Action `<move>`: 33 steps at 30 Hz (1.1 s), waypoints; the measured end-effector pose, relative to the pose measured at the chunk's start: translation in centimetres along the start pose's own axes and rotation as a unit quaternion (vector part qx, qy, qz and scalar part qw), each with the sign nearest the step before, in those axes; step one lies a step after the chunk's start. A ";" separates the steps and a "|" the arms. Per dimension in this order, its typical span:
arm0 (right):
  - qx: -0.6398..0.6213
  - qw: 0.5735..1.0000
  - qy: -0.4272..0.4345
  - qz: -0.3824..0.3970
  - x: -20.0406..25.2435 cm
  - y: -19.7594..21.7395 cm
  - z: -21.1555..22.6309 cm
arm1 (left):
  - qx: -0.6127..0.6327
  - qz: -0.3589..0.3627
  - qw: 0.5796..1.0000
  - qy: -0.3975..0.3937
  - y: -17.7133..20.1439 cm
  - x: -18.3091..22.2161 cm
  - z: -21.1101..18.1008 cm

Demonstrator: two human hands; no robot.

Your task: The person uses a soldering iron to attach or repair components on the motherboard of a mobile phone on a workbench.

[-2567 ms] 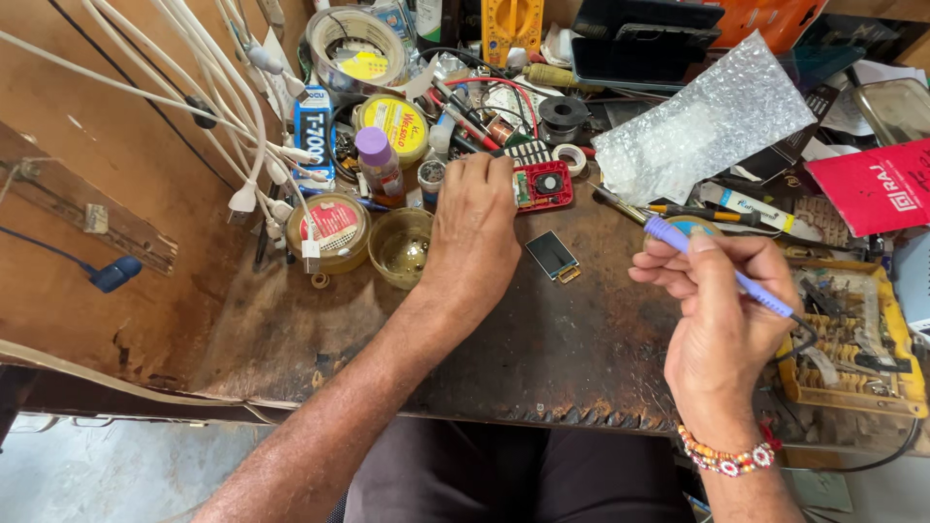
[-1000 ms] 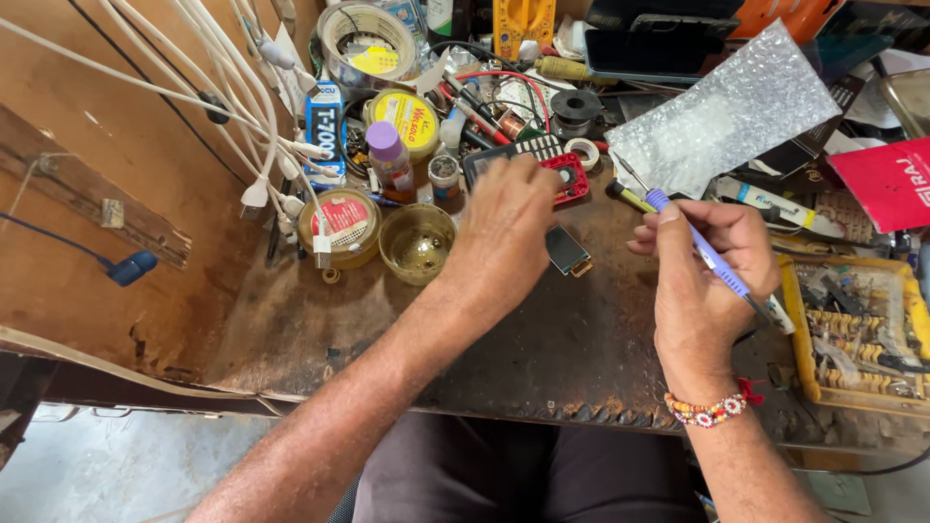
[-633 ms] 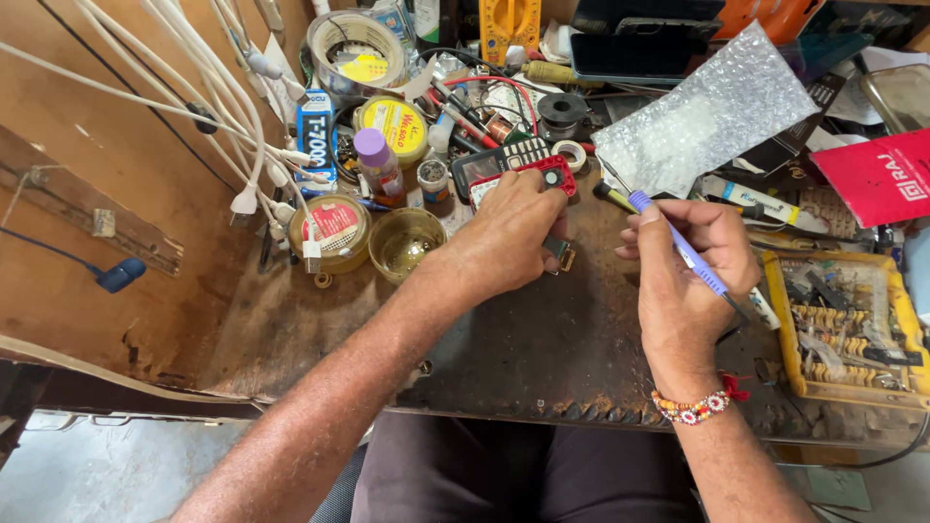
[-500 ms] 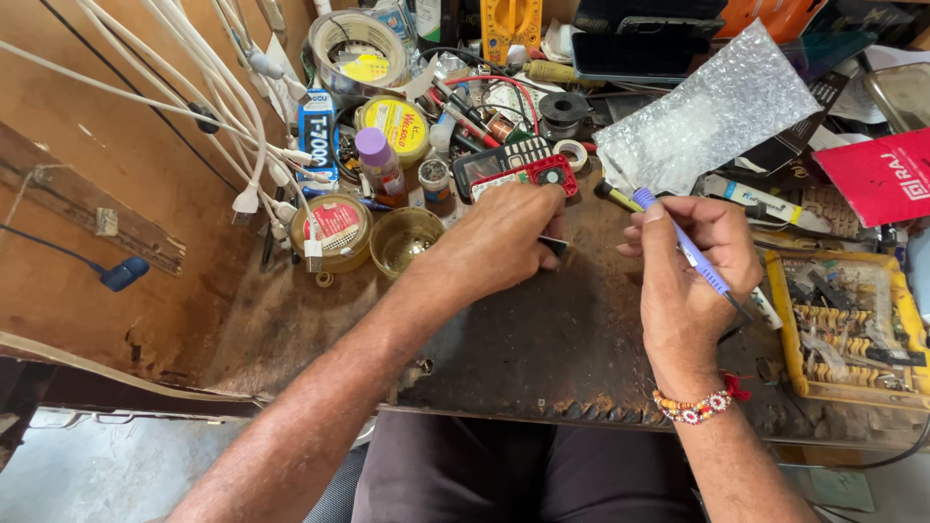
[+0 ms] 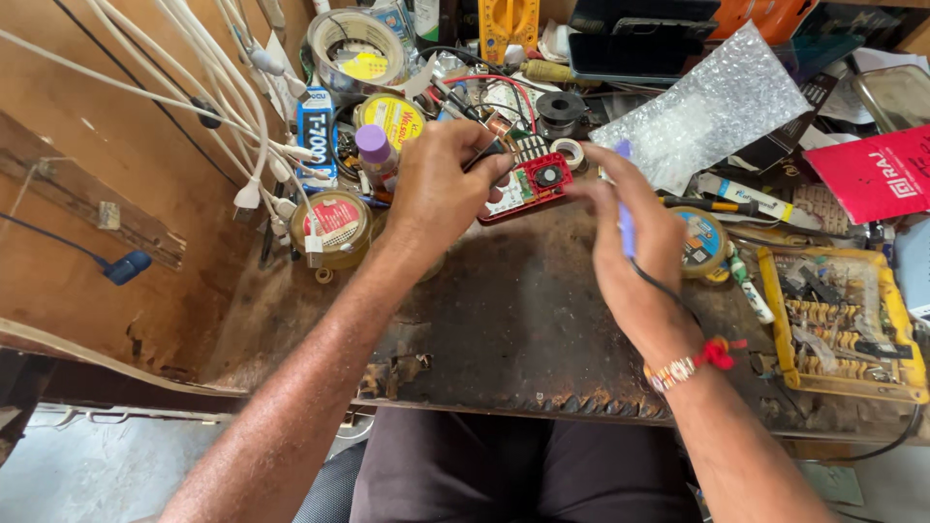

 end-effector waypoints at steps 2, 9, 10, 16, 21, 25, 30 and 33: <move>0.062 0.995 0.081 -0.003 -1.0 -1.0 1.3 | 0.127 -0.012 0.991 0.029 -0.4 0.2 0.8; 0.213 0.968 0.110 0.072 -2.9 -3.4 1.3 | 0.407 0.002 0.901 0.146 -1.0 1.0 2.7; 0.220 0.965 0.120 0.074 -3.0 -3.5 1.2 | 0.431 -0.002 0.888 0.162 -1.0 1.1 2.8; 0.249 0.947 0.187 0.077 -3.4 -3.5 1.0 | 0.542 -0.052 0.804 0.239 -1.7 1.6 3.1; 0.261 0.934 0.226 0.095 -3.3 -3.5 0.9 | 0.573 -0.076 0.768 0.274 -2.1 1.9 3.8; 0.285 0.918 0.262 0.087 -3.1 -3.6 0.6 | 0.582 -0.094 0.765 0.258 -2.0 1.9 3.6; 0.296 0.902 0.309 0.065 -2.7 -3.4 0.6 | 0.581 -0.092 0.775 0.230 -1.3 2.0 2.7; 0.286 0.910 0.295 0.055 -2.3 -2.5 0.7 | 0.563 -0.033 0.804 0.190 -0.9 2.0 1.6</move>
Point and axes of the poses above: each hand's wrist, its own x-axis away from the middle knuckle, its own y-axis out of the back of the hand, z = x × y, the point moved 6 cm from there along -x, towards the middle knuckle, and after that the axes turned 14 degrees about -y, right-handed, at the moved point
